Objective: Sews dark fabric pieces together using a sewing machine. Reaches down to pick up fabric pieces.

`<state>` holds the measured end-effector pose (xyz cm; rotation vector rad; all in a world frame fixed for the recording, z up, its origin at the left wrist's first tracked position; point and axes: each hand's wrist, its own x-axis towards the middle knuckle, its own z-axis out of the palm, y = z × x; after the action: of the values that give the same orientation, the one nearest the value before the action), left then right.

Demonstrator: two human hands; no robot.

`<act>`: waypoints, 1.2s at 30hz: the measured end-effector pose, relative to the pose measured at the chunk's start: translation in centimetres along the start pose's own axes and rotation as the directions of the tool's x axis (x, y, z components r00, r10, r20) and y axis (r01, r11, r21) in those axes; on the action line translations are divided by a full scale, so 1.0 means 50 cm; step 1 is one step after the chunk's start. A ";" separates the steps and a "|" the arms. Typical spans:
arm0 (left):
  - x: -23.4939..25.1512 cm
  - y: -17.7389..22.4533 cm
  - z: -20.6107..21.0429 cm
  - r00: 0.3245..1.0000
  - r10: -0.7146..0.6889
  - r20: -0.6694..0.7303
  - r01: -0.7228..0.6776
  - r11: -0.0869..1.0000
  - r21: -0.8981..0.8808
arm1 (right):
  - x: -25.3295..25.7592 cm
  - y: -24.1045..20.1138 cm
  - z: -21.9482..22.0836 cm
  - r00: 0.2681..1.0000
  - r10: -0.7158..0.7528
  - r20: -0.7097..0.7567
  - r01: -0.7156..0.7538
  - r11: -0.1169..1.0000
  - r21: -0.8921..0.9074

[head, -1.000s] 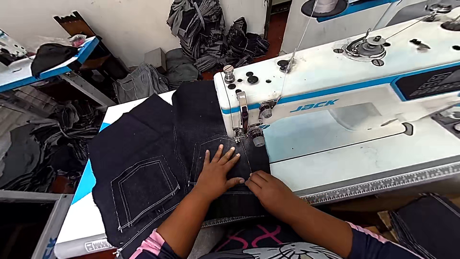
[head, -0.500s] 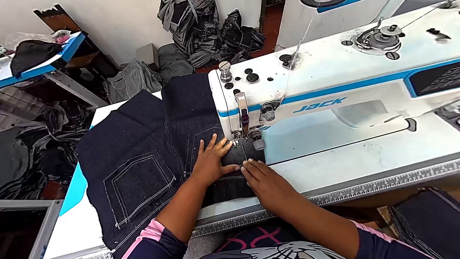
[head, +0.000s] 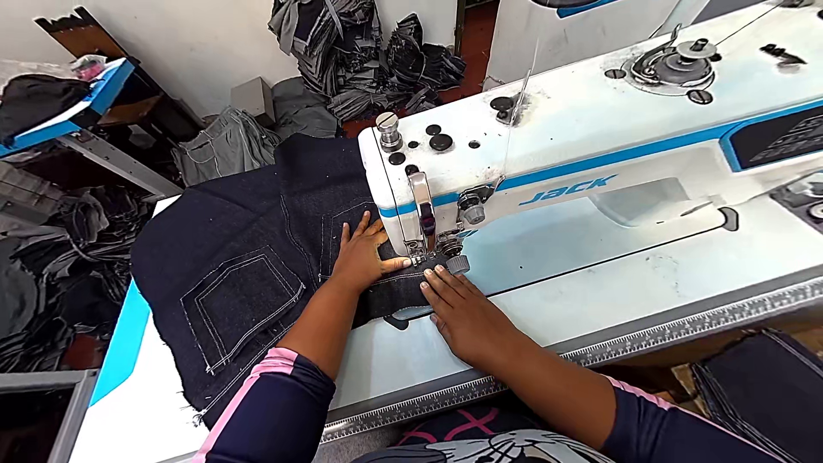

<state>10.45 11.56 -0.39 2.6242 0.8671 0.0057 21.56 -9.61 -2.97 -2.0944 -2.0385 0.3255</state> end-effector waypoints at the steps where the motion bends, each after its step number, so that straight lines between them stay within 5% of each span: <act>1: 0.004 -0.001 -0.001 1.000 -0.007 0.003 0.007 1.000 -0.001 | 0.001 0.001 0.000 1.000 0.007 -0.003 -0.007 1.000 0.005; 5: -0.001 0.011 -0.001 0.997 -0.065 -0.052 0.065 0.998 0.004 | 0.001 0.002 0.001 0.998 0.055 -0.004 -0.055 0.998 0.007; 9: -0.067 0.065 0.013 0.951 -0.275 -0.144 0.295 0.945 0.140 | 0.007 0.006 0.002 0.994 0.111 -0.010 -0.111 0.994 0.000; 13: -0.113 0.078 0.045 0.917 -0.395 -0.055 0.399 0.903 0.158 | 0.019 0.010 0.002 0.990 0.091 -0.110 -0.094 0.995 -0.030; 16: -0.118 0.063 0.050 0.956 -0.292 -0.013 0.290 0.944 0.158 | 0.033 0.003 -0.026 0.985 0.078 -0.156 -0.084 0.996 -0.034; 19: -0.165 0.031 0.044 0.995 0.032 0.096 -0.045 0.990 0.133 | -0.007 -0.077 -0.097 0.963 0.132 0.236 -0.150 0.987 0.059; 21: -0.210 -0.001 0.004 0.933 0.230 0.278 -0.270 0.956 0.116 | -0.050 -0.133 -0.142 0.853 0.014 0.522 -0.089 0.989 0.120; 23: -0.252 -0.060 -0.037 0.918 0.296 0.263 -0.336 0.933 0.124 | -0.053 -0.146 -0.180 0.774 -0.028 0.633 -0.049 0.993 0.104; 26: -0.295 -0.121 -0.101 0.997 -0.005 0.081 -0.017 0.963 0.269 | 0.013 -0.079 -0.206 0.897 0.194 0.398 -0.157 0.980 -0.123; 28: -0.307 -0.094 -0.113 0.961 -0.272 -0.038 0.274 0.933 0.234 | 0.063 0.009 -0.180 0.954 0.293 0.068 -0.282 0.950 -0.134; 30: -0.314 -0.038 -0.088 0.901 -0.434 0.008 0.431 0.895 0.113 | 0.097 0.094 -0.138 0.952 0.287 -0.109 -0.299 0.947 -0.116; 33: -0.293 0.029 -0.036 0.835 -0.532 0.141 0.529 0.847 0.059 | 0.080 0.149 -0.106 0.959 0.265 -0.104 -0.279 0.946 -0.163; 36: -0.255 0.047 0.005 0.841 -0.530 0.110 0.530 0.848 0.028 | -0.022 0.130 -0.103 0.934 0.356 0.025 -0.331 0.890 -0.315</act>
<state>1.51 2.40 1.63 2.2627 1.5163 -0.2867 29.27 -10.84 0.08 -2.6829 -1.8476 0.1537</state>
